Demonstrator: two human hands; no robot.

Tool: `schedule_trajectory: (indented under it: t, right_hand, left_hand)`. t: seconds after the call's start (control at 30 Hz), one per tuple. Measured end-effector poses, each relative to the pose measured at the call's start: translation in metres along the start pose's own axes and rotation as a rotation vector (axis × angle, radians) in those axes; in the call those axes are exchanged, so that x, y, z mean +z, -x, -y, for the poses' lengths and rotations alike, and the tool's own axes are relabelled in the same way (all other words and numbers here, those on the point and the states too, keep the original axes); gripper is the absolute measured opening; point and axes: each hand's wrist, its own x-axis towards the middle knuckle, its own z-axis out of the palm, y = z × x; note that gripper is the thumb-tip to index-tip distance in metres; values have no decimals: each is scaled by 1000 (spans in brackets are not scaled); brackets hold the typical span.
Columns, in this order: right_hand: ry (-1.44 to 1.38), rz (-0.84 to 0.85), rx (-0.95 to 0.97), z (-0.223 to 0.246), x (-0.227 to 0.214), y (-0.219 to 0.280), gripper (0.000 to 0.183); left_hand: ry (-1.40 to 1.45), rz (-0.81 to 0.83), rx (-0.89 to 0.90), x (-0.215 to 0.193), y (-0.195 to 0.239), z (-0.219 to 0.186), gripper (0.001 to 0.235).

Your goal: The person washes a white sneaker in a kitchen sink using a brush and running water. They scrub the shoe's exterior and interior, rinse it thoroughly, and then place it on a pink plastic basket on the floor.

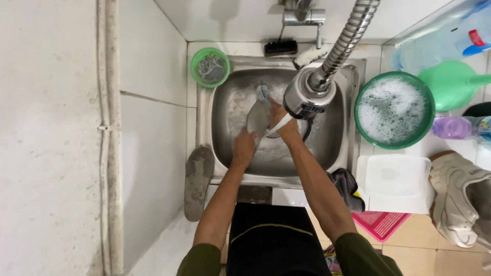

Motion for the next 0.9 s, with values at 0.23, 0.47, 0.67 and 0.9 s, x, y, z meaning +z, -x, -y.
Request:
schedule_trajectory:
  t: [0.23, 0.47, 0.67, 0.9]
  right_hand:
    - [-597, 197, 462, 2, 38, 61, 44]
    - [-736, 300, 415, 34, -4, 127, 51]
    - [-658, 282, 357, 28, -8, 113, 53]
    - [-712, 276, 413, -34, -36, 153, 46]
  left_hand:
    - [906, 23, -99, 0, 19, -27, 85]
    - [1369, -9, -211, -50, 67, -109, 90]
    - [1499, -76, -226, -7, 43, -105, 89]
    - [1606, 110, -282, -3, 14, -60, 44]
